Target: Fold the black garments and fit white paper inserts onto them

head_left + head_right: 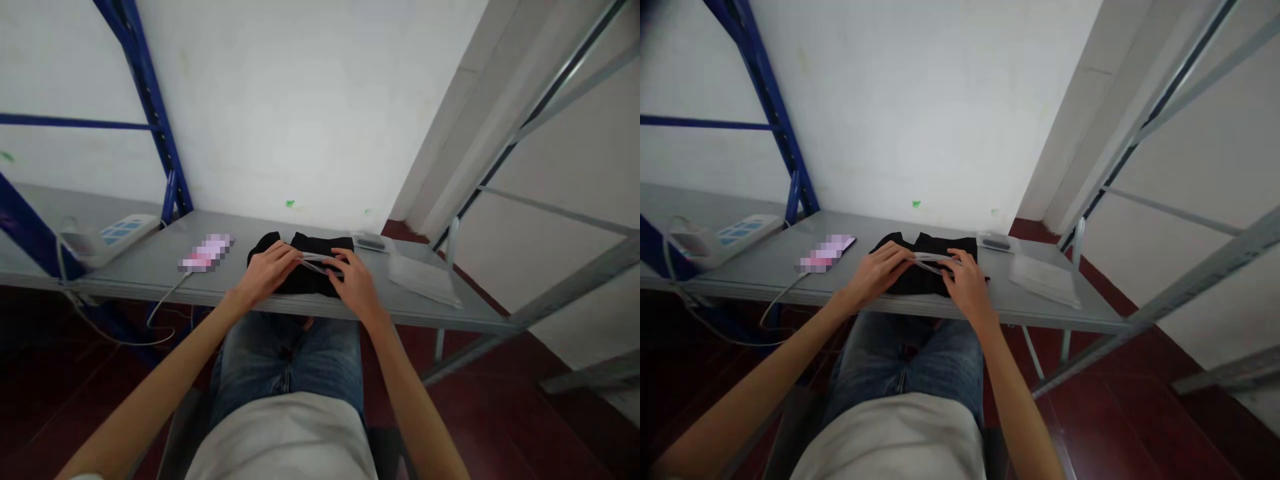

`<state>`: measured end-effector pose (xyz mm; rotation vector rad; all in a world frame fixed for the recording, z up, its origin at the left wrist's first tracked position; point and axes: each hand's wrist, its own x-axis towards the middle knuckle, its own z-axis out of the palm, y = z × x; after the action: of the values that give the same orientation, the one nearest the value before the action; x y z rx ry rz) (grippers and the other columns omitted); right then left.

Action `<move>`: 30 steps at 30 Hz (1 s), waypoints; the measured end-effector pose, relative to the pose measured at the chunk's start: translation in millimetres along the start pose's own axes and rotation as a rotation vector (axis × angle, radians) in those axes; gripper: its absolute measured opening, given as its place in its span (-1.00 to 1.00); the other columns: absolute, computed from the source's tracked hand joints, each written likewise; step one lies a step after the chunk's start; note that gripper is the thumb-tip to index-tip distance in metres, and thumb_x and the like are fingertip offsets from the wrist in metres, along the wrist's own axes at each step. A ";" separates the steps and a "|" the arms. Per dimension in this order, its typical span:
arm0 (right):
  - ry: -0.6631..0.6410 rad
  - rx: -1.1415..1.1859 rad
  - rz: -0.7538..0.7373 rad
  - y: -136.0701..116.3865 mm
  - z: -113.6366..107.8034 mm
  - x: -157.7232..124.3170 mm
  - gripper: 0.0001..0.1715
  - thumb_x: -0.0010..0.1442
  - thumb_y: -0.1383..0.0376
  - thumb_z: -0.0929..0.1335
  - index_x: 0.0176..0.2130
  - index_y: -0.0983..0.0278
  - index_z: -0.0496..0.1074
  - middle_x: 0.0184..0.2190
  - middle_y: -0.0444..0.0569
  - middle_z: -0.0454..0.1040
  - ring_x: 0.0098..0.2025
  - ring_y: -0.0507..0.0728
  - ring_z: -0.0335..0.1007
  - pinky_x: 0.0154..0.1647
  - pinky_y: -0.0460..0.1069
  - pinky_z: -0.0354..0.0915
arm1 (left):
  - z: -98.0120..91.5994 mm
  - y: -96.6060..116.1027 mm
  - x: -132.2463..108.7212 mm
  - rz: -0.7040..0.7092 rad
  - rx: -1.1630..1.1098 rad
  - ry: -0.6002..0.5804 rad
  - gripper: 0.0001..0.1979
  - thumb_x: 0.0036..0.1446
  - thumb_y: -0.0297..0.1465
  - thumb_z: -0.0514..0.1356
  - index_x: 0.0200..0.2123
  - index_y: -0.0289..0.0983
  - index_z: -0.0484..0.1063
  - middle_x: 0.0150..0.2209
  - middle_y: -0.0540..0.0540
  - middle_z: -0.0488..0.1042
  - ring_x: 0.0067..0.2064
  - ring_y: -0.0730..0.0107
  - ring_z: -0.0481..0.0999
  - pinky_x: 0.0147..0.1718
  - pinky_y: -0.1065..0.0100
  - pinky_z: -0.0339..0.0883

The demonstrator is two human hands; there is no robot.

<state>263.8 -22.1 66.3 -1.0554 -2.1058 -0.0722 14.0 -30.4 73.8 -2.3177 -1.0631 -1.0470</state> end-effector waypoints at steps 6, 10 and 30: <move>-0.032 -0.171 -0.003 -6.5 9.6 -3.8 -0.40 0.23 0.41 0.46 0.22 0.08 0.49 0.36 0.12 0.32 0.32 0.45 0.27 0.19 0.37 0.34 | 3.3 6.0 0.9 0.051 -0.029 -0.027 -0.76 0.50 -0.32 0.03 -0.08 -0.22 0.50 -0.16 -0.12 0.61 -0.08 0.26 0.55 -0.10 0.31 0.45; -0.013 -0.209 0.004 -6.3 21.6 -5.4 -0.61 0.24 0.40 0.45 0.05 0.12 0.59 0.34 0.12 0.35 0.30 0.47 0.25 0.17 0.39 0.31 | 3.0 7.3 0.8 0.024 -0.052 -0.060 -0.77 0.49 -0.32 0.05 -0.05 -0.20 0.50 -0.14 -0.13 0.62 -0.02 0.24 0.56 -0.06 0.28 0.48; 0.588 0.653 0.337 21.7 -5.9 8.6 -0.55 0.32 0.00 0.39 0.08 0.14 0.54 -0.13 0.00 0.45 -0.10 0.15 0.45 -0.18 0.00 0.45 | 0.3 -31.0 -7.7 -0.557 0.008 0.078 -0.69 0.33 -0.34 0.17 0.11 -0.18 0.42 -0.24 -0.09 0.67 -0.28 0.19 0.67 -0.27 0.29 0.44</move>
<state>279.6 -4.2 70.3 -0.8306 -1.2633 0.3984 -13.0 -14.1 68.8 -1.9925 -1.7290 -1.3045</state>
